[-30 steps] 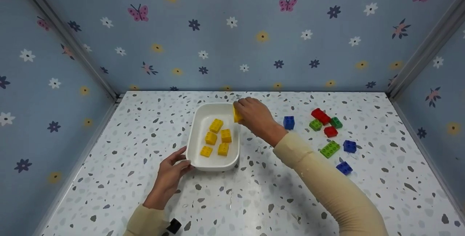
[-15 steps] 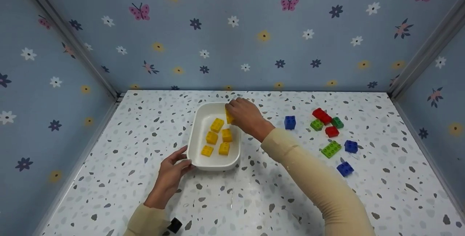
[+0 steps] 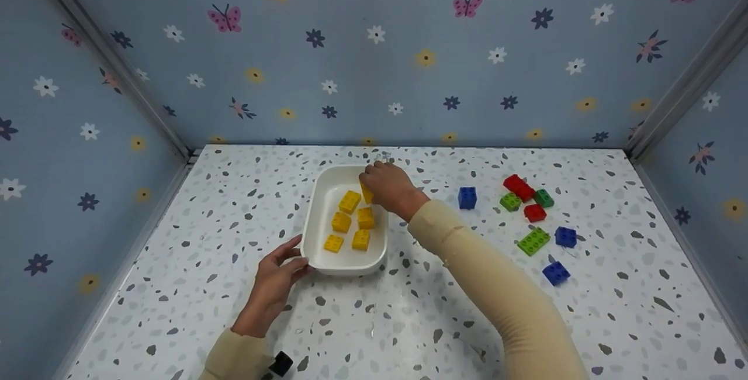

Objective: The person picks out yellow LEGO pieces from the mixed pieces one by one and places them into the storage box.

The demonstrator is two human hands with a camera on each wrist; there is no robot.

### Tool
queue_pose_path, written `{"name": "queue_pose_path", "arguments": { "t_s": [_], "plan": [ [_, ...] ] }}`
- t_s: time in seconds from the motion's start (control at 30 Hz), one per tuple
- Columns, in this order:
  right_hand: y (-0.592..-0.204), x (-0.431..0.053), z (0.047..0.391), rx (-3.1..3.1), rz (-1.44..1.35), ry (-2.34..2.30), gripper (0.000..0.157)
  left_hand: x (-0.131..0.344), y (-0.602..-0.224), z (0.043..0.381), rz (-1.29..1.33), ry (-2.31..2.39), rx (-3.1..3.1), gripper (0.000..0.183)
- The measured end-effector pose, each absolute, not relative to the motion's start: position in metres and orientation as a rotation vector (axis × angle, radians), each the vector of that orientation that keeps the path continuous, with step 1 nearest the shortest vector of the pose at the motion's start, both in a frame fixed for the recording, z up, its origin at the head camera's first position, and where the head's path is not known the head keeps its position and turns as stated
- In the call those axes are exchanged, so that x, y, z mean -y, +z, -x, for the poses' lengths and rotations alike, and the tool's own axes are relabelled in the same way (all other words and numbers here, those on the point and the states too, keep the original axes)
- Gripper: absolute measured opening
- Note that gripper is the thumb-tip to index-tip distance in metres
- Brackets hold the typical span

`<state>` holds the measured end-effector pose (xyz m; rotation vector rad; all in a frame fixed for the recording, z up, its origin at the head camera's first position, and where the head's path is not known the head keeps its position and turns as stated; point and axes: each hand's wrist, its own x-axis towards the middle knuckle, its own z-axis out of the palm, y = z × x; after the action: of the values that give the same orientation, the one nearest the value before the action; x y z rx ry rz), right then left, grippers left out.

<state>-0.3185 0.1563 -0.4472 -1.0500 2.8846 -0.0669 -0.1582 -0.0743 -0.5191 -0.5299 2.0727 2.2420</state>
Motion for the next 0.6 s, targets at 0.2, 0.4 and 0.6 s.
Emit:
{"name": "queue_pose_path", "arguments": {
  "t_s": [0.2,0.4,0.6],
  "plan": [
    [-0.452,-0.153,0.326,-2.853,1.060,-0.003,0.052,0.074,-0.520,0.158,0.530,2.247,-2.074,0.059],
    [-0.455,-0.151,0.332,-2.828,1.060,0.087,0.054,0.074,-0.522,0.159,0.533,2.289,-2.049,0.058],
    [-0.454,-0.149,0.334,-2.817,1.046,0.095,0.053,0.074,-0.521,0.160,0.557,2.256,-2.064,0.059]
  ]
}}
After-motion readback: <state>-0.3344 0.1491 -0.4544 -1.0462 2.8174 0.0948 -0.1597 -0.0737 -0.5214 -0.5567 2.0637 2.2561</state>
